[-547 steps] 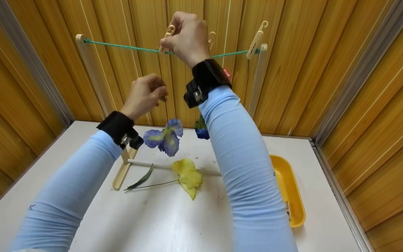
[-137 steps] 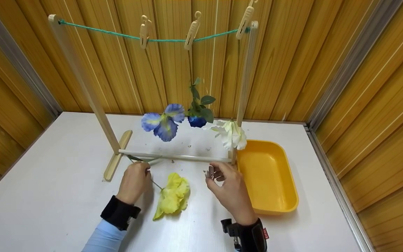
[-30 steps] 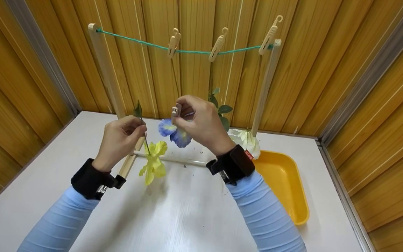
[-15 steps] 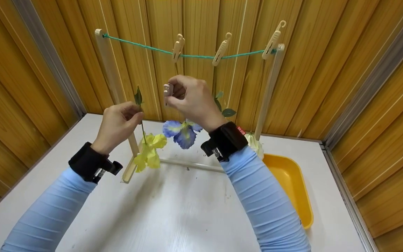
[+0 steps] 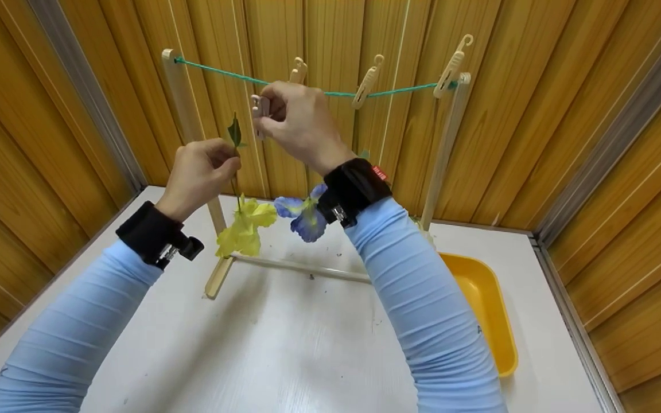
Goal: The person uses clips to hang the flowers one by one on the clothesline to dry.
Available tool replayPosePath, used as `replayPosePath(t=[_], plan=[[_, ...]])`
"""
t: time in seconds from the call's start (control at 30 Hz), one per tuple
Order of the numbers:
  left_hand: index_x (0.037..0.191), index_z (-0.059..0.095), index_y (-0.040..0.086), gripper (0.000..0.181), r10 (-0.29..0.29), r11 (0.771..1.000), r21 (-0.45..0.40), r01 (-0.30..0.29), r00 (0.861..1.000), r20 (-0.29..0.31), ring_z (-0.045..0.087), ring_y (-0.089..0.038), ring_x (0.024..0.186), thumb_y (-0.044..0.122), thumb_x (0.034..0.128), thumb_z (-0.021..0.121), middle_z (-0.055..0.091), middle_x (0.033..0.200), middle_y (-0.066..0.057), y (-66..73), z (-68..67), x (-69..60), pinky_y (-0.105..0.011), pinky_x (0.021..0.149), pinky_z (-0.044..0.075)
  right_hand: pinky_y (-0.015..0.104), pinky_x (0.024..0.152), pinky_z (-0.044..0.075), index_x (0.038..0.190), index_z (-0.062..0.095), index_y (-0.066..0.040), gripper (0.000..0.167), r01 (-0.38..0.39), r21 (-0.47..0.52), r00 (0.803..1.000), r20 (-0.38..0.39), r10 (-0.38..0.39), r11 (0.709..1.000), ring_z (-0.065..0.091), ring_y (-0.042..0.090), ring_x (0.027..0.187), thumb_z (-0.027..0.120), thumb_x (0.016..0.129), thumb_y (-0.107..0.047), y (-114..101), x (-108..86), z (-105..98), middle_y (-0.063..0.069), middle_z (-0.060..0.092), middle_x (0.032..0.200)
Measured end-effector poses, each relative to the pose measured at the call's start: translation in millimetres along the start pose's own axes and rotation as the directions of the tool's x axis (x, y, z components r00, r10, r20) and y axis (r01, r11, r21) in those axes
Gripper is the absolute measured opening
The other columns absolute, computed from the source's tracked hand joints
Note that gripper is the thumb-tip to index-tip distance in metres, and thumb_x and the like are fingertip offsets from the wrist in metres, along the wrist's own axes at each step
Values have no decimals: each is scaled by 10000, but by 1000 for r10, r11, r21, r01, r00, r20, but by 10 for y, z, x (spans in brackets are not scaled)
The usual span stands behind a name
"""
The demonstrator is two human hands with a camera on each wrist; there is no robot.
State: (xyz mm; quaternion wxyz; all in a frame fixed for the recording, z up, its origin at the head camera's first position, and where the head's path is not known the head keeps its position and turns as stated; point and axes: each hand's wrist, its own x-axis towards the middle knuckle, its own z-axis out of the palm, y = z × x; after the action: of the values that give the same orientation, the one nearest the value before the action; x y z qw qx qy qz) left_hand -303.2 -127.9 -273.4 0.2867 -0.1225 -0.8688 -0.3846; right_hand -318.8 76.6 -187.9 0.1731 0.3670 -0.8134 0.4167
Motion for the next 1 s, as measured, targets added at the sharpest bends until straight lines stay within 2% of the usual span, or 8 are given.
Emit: replayPosePath(t=[0.33, 0.47, 0.57, 0.73, 0.87, 1.0], plan=[[926, 746, -48, 174, -34, 999, 37, 34, 999, -8, 621, -209, 742, -26, 953, 576, 731, 875, -164, 84, -153, 260, -255, 649, 446, 205, 821, 542, 1126, 719, -18, 173, 17, -66, 999, -37, -20, 998, 703, 100, 868, 693, 959, -59, -171, 310, -58, 80, 747, 1016], [964, 755, -34, 195, -61, 997, 53, 61, 998, -5, 636, -212, 773, -31, 959, 560, 740, 922, -161, 118, -194, 343, -261, 671, 464, 198, 812, 535, 1106, 723, -32, 163, 18, -89, 998, -61, -23, 996, 689, 69, 844, 683, 951, -65, -227, 415, -93, 39, 742, 997], [995, 762, -32, 211, -83, 995, 60, 83, 997, -2, 655, -225, 806, -35, 960, 553, 747, 957, -169, 127, -208, 397, -282, 699, 491, 199, 808, 534, 1098, 721, -33, 167, 9, -68, 997, -71, -14, 998, 673, 65, 834, 673, 940, -55, -256, 491, -101, 8, 724, 978], [1006, 773, -28, 249, -112, 991, 71, 112, 994, 1, 670, -235, 850, -43, 947, 531, 754, 986, -168, 113, -210, 471, -298, 735, 508, 198, 794, 536, 1069, 718, -27, 167, -5, -16, 995, -100, 4, 1000, 663, 70, 818, 668, 910, -26, -266, 612, -79, -13, 701, 932], [995, 775, -32, 237, -124, 989, 79, 124, 992, -6, 665, -235, 863, -34, 946, 543, 756, 992, -162, 72, -207, 522, -293, 738, 492, 194, 795, 524, 1053, 719, -41, 148, -9, -35, 992, -126, 4, 999, 658, 38, 816, 677, 911, -44, -256, 694, -35, -26, 698, 934], [982, 773, -27, 230, -137, 987, 85, 136, 991, 1, 662, -251, 878, -19, 946, 546, 755, 989, -161, 24, -198, 546, -302, 739, 488, 203, 825, 519, 1075, 714, -38, 141, -14, -53, 992, -126, 7, 999, 662, 52, 845, 679, 939, -57, -241, 756, 7, 23, 717, 989]])
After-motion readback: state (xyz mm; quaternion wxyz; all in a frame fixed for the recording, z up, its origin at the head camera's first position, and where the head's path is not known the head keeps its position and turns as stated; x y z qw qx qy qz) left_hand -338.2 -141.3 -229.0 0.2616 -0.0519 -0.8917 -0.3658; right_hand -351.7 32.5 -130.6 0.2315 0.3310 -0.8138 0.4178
